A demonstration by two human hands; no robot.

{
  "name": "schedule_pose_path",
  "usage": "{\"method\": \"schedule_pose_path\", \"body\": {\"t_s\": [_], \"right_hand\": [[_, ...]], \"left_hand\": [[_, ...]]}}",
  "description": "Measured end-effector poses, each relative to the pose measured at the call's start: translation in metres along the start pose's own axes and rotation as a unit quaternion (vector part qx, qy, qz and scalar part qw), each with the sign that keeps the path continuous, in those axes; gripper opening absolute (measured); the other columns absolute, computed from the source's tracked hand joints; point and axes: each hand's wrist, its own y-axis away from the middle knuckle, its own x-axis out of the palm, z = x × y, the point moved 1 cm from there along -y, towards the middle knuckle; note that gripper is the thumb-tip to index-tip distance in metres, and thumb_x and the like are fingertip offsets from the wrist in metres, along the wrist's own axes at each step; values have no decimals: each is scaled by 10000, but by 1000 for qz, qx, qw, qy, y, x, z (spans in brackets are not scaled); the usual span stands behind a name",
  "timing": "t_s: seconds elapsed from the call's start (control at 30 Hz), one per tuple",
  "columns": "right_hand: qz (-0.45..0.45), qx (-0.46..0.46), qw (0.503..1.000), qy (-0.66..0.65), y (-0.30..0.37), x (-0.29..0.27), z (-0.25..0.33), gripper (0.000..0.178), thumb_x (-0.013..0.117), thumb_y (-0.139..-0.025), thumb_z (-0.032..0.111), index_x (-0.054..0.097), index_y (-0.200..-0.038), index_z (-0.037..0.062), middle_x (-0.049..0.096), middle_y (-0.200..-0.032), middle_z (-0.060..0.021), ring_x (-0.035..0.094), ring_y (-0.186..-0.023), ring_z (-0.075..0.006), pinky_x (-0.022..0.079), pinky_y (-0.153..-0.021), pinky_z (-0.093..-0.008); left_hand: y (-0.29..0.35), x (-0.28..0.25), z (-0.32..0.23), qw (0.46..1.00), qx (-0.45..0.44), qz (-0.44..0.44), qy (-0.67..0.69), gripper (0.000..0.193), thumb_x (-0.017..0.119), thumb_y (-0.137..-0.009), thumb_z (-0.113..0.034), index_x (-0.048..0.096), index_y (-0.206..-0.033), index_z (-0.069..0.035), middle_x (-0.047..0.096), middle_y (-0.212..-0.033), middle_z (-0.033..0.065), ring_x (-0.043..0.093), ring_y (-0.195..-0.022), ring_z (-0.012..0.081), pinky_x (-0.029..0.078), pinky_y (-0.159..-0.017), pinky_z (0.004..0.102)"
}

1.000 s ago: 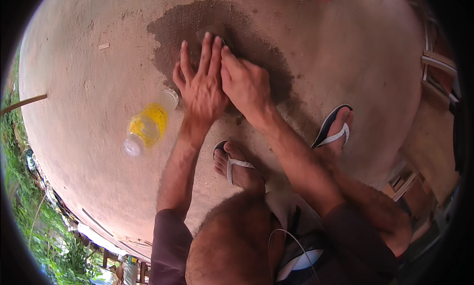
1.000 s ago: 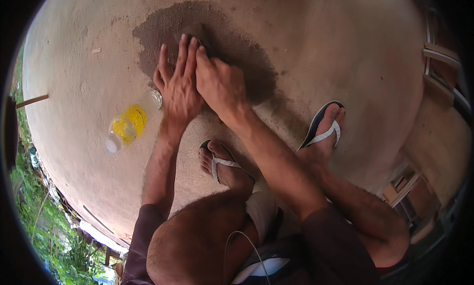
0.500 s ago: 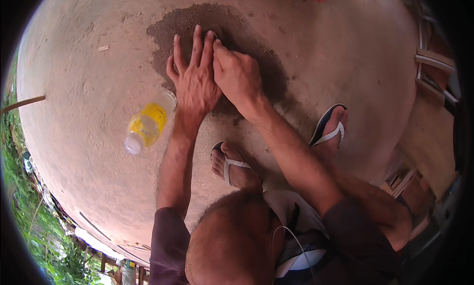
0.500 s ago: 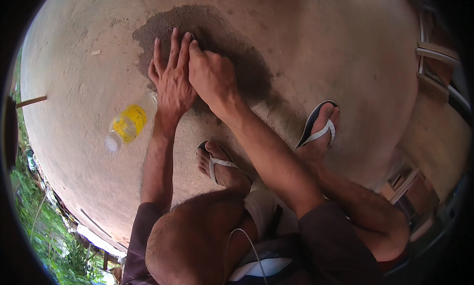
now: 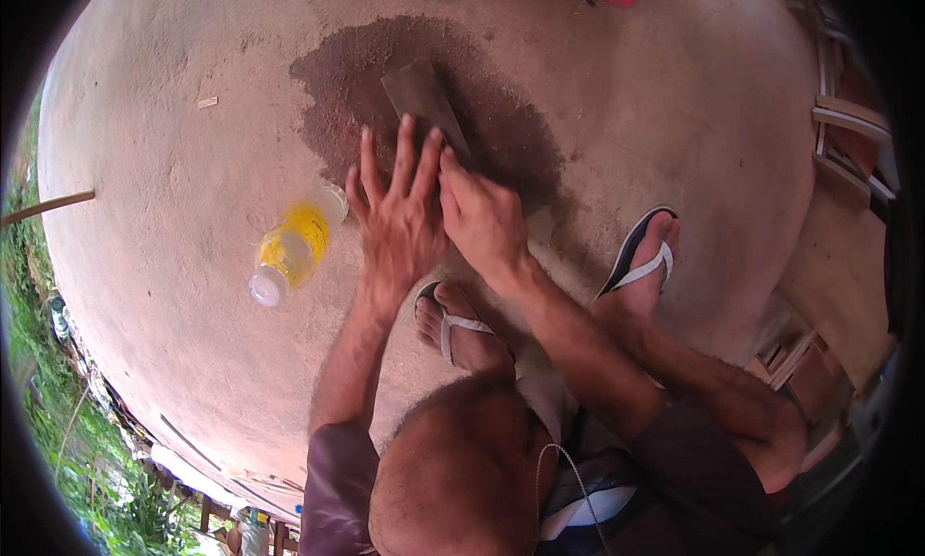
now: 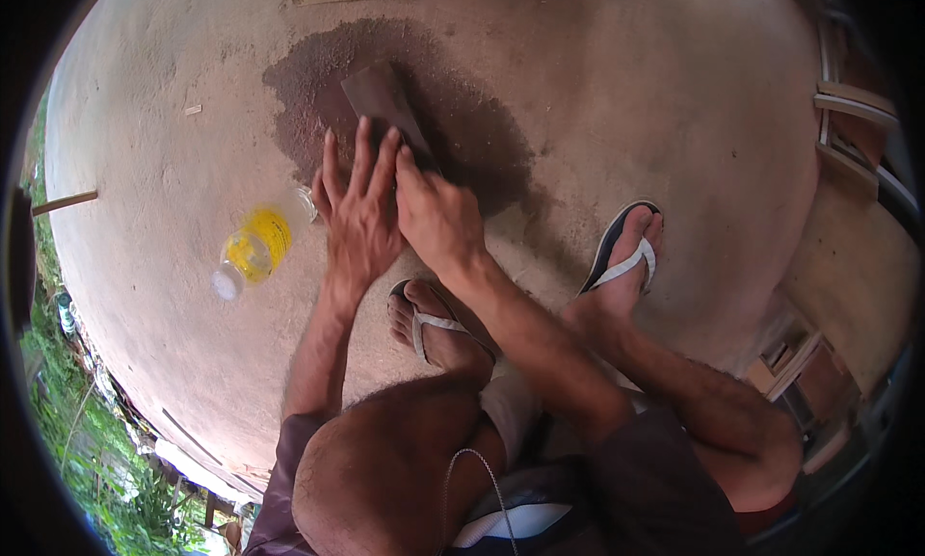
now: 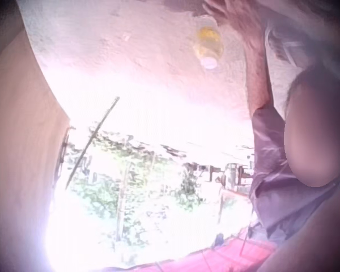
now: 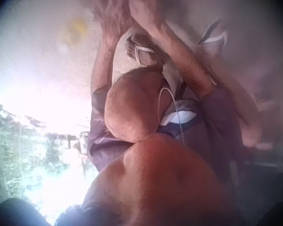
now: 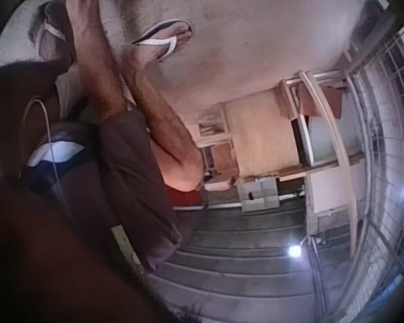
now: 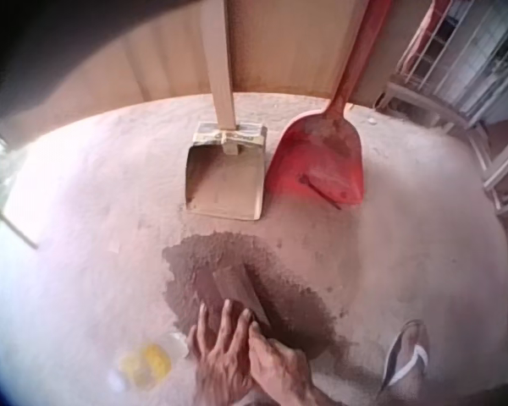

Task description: The person sharpens a small metal tool on a rectangular sharpening stone placed on the floor. They repeatedly rub the tool against the stone and periodically pour liquid from a plastic bottle onto the stone to lubricate it.

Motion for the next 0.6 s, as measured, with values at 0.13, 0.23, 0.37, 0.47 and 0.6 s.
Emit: {"method": "schedule_pose_path", "body": {"t_s": [0.13, 0.23, 0.37, 0.47, 0.6], "right_hand": [[10, 18, 1000, 0, 59, -8, -11, 354, 716, -1020, 80, 731, -1362, -13, 808, -1152, -227, 818, -969, -378, 686, -785, -459], [-37, -20, 999, -25, -42, -4, 3, 291, 690, -1028, 66, 742, -1296, -37, 791, -983, -231, 793, -847, -400, 652, -710, -461], [-20, -4, 999, -38, -59, 0, 7, 302, 694, -1028, 71, 736, -1310, -28, 778, -948, -236, 785, -835, -403, 637, -693, -472], [7, 8, 1000, -13, 42, 0, -3, 359, 714, -1022, 79, 731, -1370, -5, 795, -1010, -245, 812, -899, -383, 663, -733, -467], [-17, 14, 1000, -10, 18, -5, -2, 352, 705, -1021, 62, 730, -1364, -9, 793, -995, -237, 810, -883, -381, 661, -716, -458]], "left_hand": [[49, 12, -27, 998, -18, 57, -11, 718, 580, -1065, -442, 405, -1739, -269, 252, -1850, 115, 116, -1703, 460, 74, -1317, 590], [-30, -6, -3, 999, -19, -46, -9, 706, 582, -1074, -445, 395, -1740, -310, 231, -1853, 137, 119, -1694, 487, 100, -1312, 626], [-41, -8, 5, 997, -24, -61, 38, 670, 569, -1078, -443, 432, -1717, -294, 248, -1839, 167, 145, -1671, 535, 166, -1269, 708], [41, 10, -17, 998, -44, 31, 37, 648, 551, -1091, -414, 449, -1716, -278, 245, -1851, 127, 132, -1686, 504, 143, -1277, 693], [14, 0, -17, 999, -42, 1, 29, 621, 571, -1095, -349, 466, -1706, -313, 235, -1852, 142, 118, -1687, 508, 149, -1284, 685]]}}
